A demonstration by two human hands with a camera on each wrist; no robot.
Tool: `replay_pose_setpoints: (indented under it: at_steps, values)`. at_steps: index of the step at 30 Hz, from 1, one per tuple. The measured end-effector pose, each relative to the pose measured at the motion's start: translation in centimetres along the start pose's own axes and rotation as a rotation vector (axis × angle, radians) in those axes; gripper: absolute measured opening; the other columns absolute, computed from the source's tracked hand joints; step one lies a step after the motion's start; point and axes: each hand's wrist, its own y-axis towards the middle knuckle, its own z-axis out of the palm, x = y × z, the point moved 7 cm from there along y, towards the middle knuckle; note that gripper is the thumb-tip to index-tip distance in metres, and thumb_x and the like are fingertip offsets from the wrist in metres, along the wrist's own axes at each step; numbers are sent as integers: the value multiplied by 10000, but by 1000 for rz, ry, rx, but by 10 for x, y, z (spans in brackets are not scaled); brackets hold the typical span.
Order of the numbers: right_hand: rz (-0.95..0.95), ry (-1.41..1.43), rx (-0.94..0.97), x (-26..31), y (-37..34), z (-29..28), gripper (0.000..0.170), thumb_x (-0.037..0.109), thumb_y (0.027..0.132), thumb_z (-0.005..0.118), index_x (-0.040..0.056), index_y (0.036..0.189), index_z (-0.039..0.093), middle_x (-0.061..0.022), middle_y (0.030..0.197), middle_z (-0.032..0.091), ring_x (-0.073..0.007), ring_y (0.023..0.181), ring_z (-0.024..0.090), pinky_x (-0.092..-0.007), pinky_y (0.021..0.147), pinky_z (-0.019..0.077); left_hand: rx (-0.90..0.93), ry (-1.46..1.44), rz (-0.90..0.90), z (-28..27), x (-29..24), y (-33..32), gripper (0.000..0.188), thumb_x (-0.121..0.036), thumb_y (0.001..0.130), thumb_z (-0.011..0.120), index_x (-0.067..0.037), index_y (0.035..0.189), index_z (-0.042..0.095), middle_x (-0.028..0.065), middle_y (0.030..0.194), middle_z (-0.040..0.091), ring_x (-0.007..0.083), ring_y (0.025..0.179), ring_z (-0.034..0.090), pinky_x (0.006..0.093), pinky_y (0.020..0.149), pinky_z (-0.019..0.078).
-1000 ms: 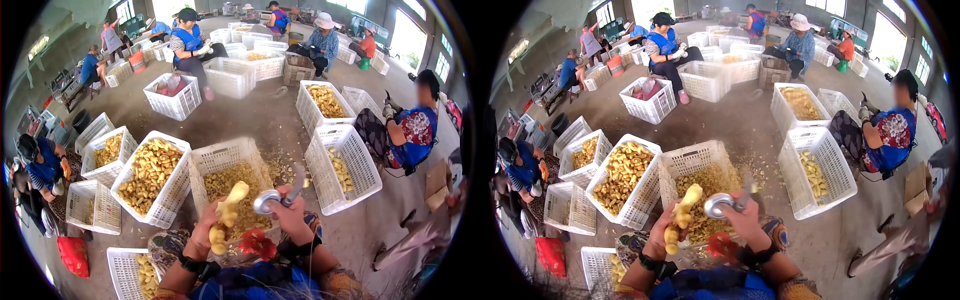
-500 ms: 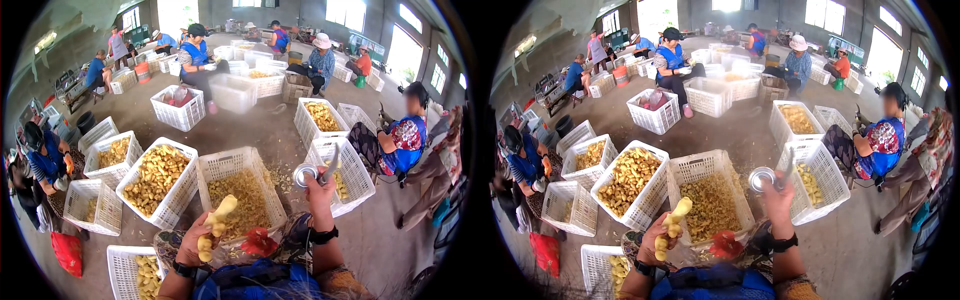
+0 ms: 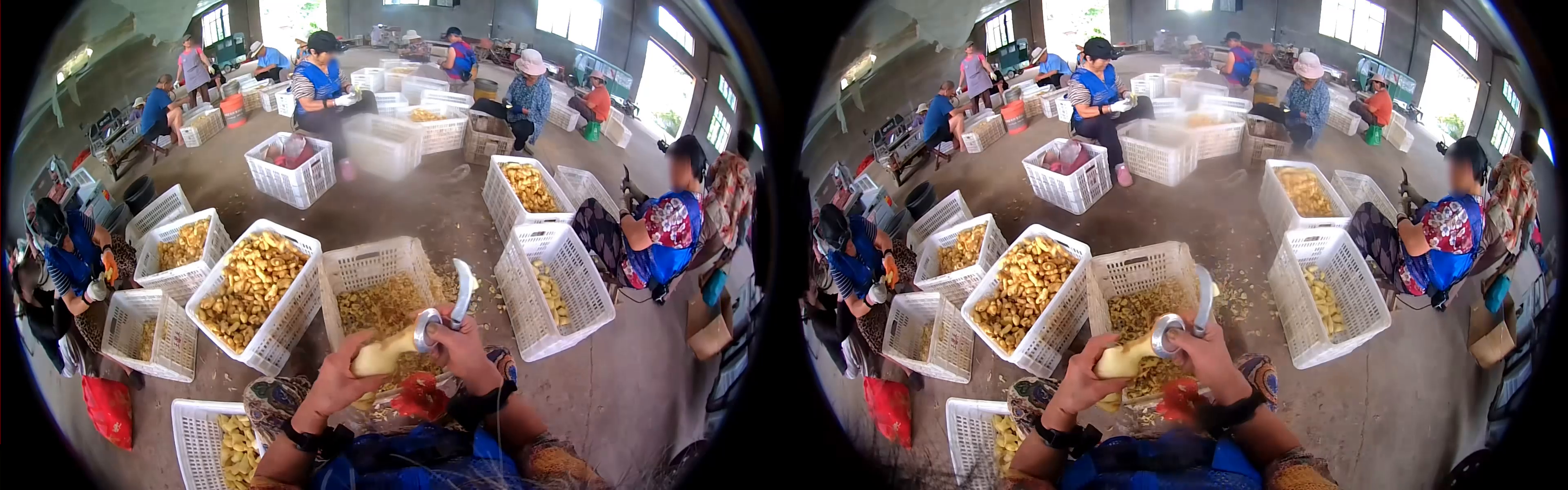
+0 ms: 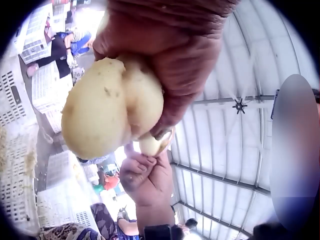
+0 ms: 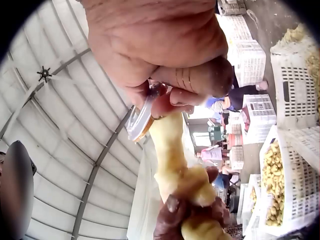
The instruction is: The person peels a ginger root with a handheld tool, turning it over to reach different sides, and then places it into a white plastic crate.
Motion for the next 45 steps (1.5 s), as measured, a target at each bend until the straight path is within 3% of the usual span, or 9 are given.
replay_pose_setpoints:
  at_steps: [5,11,18,23,26,36,39,42,45]
  values:
    - [39,-25,18,-6,-6,-5,210,38,852,597,47,1060,569,-37,781,630,-76,559,561,-203,467,426,-45,209,0,12,-7,6,626,-1,664,771,-38,1230,505,54,1032,644,144,910,618,276,825,492]
    - [-143,119,81,2,-8,-13,264,-5,799,596,35,1054,541,-134,987,656,-151,787,631,-261,588,505,250,-734,-331,47,29,0,639,-132,672,775,-35,1244,509,46,1122,589,154,1008,573,285,875,453]
    - [-86,12,133,2,-7,-8,241,4,806,593,35,1045,592,-99,963,660,-112,761,619,-222,583,487,540,-999,-486,85,57,-16,709,-212,607,742,6,1235,494,82,1088,598,182,994,567,285,867,441]
    - [-24,-114,-32,-10,2,-29,237,14,841,618,27,1077,595,-24,840,642,-51,636,566,-174,517,437,381,-803,-413,63,48,8,613,-180,654,729,-5,1201,516,94,1095,621,161,953,589,271,849,458]
    - [-93,-255,2,-1,-1,-26,270,-1,827,635,19,1093,592,-19,828,646,-43,655,565,-188,549,445,313,-244,-413,45,52,13,534,-115,670,716,-33,1171,549,71,1078,632,131,949,580,261,837,455]
    - [-205,-846,208,-4,2,3,242,52,841,649,6,1071,590,-56,845,676,-99,757,616,-276,690,497,306,-358,-322,54,54,14,460,-67,662,707,-49,1105,582,-20,877,574,78,798,500,241,709,441]
    - [-332,-1023,34,6,10,-17,230,77,841,650,11,1054,594,-96,843,679,-123,735,637,-290,658,505,260,-88,-293,43,40,16,469,-116,658,717,-52,1106,589,53,863,605,145,797,579,281,718,470]
    - [-273,-609,-303,4,24,-80,207,72,808,675,18,1000,616,-61,810,662,-81,732,611,-257,631,493,141,404,-96,27,30,16,552,-187,631,738,-59,1140,568,147,935,624,284,866,626,358,763,493]
    - [-329,-871,29,6,-2,4,213,79,789,695,17,972,604,-116,831,660,-86,735,616,-271,635,498,91,504,-102,38,42,14,606,-380,660,772,-78,1142,564,180,1011,622,370,955,592,431,808,484]
